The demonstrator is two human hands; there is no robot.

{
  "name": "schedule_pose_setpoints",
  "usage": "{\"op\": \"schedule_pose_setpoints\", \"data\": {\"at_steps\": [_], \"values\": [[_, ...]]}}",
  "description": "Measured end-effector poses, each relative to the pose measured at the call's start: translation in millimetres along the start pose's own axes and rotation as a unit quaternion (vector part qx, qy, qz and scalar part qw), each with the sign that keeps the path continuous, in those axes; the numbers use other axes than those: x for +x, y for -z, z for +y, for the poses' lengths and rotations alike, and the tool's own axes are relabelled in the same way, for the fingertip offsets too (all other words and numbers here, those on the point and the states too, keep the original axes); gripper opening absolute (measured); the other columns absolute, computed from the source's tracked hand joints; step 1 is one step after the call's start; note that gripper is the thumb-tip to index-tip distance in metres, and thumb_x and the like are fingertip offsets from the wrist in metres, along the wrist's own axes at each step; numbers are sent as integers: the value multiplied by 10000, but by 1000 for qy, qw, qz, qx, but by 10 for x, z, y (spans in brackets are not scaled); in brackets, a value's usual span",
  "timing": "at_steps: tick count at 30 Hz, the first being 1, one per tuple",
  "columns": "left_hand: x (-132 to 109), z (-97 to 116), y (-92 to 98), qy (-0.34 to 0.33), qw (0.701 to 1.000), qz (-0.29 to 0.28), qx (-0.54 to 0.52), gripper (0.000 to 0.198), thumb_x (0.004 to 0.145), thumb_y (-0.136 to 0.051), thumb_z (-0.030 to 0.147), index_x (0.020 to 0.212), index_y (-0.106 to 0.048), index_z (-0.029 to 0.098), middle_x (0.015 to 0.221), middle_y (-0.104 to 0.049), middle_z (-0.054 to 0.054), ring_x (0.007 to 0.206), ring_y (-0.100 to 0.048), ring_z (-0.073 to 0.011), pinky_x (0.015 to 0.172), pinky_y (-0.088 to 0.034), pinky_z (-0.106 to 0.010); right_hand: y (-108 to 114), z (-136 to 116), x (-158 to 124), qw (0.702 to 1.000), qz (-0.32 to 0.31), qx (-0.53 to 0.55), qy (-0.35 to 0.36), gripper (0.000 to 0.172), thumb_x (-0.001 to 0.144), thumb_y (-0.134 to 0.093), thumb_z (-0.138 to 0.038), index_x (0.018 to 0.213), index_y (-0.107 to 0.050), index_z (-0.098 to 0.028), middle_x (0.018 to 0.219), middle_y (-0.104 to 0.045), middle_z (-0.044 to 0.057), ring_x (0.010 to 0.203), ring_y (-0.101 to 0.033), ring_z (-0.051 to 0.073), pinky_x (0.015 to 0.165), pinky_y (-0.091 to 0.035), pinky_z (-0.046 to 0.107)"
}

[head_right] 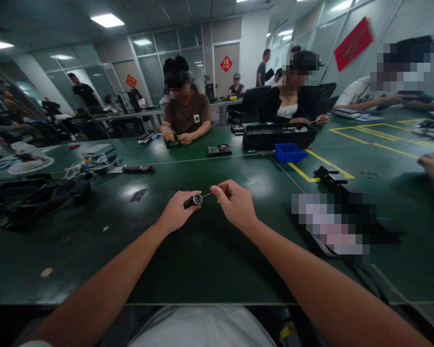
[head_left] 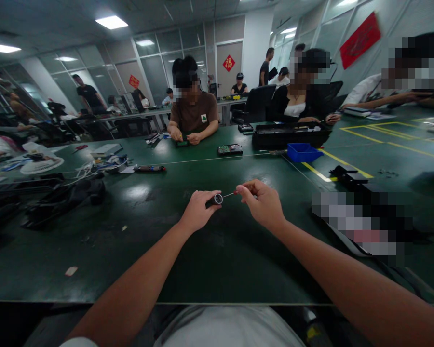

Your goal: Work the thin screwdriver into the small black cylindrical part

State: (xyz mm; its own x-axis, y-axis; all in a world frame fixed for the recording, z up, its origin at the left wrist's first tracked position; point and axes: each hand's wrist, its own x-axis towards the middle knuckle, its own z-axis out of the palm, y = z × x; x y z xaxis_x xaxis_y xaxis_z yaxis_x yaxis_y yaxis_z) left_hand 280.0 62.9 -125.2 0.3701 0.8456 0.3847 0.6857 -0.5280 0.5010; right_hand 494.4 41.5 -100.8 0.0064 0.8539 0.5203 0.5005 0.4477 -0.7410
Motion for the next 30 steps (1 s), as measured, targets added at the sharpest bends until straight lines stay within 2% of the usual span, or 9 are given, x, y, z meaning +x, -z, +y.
{"op": "schedule_pose_setpoints", "data": {"at_steps": [4, 7, 11, 14, 17, 19, 22, 26, 30], "values": [[1, -2, 7, 2, 1000, -1, -1, 398, 866, -702, 254, 1257, -635, 256, 1221, -683, -38, 1103, -592, -231, 1037, -421, -434, -16, 35, -11, 998, -30, 29, 36, 154, 948, -508, -312, 967, -625, -215, 750, -682, 6, 683, -646, 169, 632, -458, 292], [-4, 0, 6, -1, 1000, -1, -3, 403, 866, -704, 250, 1262, -632, 259, 1218, -684, -33, 1100, -590, -229, 1036, -420, -434, -20, 48, -23, 999, -37, 14, 19, 214, 973, -480, -368, 910, -623, -222, 673, -632, -12, 599, -594, 158, 576, -416, 288], [-10, 12, -4, -2, 1000, -6, -3, 407, 867, -703, 269, 1267, -628, 267, 1203, -686, -34, 1103, -585, -237, 1053, -407, -448, -24, 60, -22, 1000, -4, 11, 4, 233, 984, -453, -378, 958, -626, -224, 727, -644, 5, 624, -585, 164, 592, -416, 302], [-8, 25, 7, 4, 1000, 2, -4, 408, 875, -691, 269, 1276, -616, 265, 1207, -680, -34, 1101, -582, -236, 1049, -412, -444, -54, 98, 2, 996, 15, 89, -24, 192, 946, -515, -358, 1047, -597, -217, 828, -677, 28, 726, -623, 183, 671, -481, 328], [1, 37, 29, 7, 1000, 19, -10, 397, 890, -666, 256, 1282, -607, 258, 1226, -667, -44, 1113, -582, -230, 1044, -420, -435, -89, 175, 55, 974, 15, 212, -78, 229, 911, -566, -431, 950, -620, -212, 820, -684, 38, 748, -644, 194, 728, -534, 367], [7, 39, 38, -7, 1000, 24, -14, 390, 899, -653, 251, 1286, -603, 261, 1263, -653, -48, 1158, -571, -228, 1078, -393, -449, -106, 250, 99, 944, 14, 303, -133, 277, 886, -590, -486, 876, -624, -212, 769, -674, 35, 683, -642, 189, 711, -561, 386], [10, 28, 28, -18, 1000, 14, -9, 383, 906, -648, 260, 1286, -600, 281, 1287, -645, -44, 1213, -555, -232, 1142, -308, -510, -123, 369, 146, 915, 1, 352, -198, 315, 874, -601, -519, 801, -598, -213, 668, -633, 22, 592, -614, 178, 688, -580, 398], [3, 7, -2, -15, 1000, -1, -1, 399, 906, -653, 274, 1298, -586, 303, 1290, -643, -37, 1228, -550, -226, 1167, -253, -549, -128, 404, 145, 948, 48, 274, -158, 282, 908, -561, -492, 871, -592, -214, 774, -670, 31, 663, -636, 175, 629, -539, 336], [-3, 18, -5, -9, 1000, -4, 5, 412, 897, -663, 277, 1301, -587, 306, 1294, -641, -43, 1229, -552, -229, 1175, -240, -557, -87, 252, 94, 980, 64, 173, -75, 255, 958, -488, -448, 899, -584, -219, 761, -672, 29, 672, -629, 176, 658, -520, 341]]}}
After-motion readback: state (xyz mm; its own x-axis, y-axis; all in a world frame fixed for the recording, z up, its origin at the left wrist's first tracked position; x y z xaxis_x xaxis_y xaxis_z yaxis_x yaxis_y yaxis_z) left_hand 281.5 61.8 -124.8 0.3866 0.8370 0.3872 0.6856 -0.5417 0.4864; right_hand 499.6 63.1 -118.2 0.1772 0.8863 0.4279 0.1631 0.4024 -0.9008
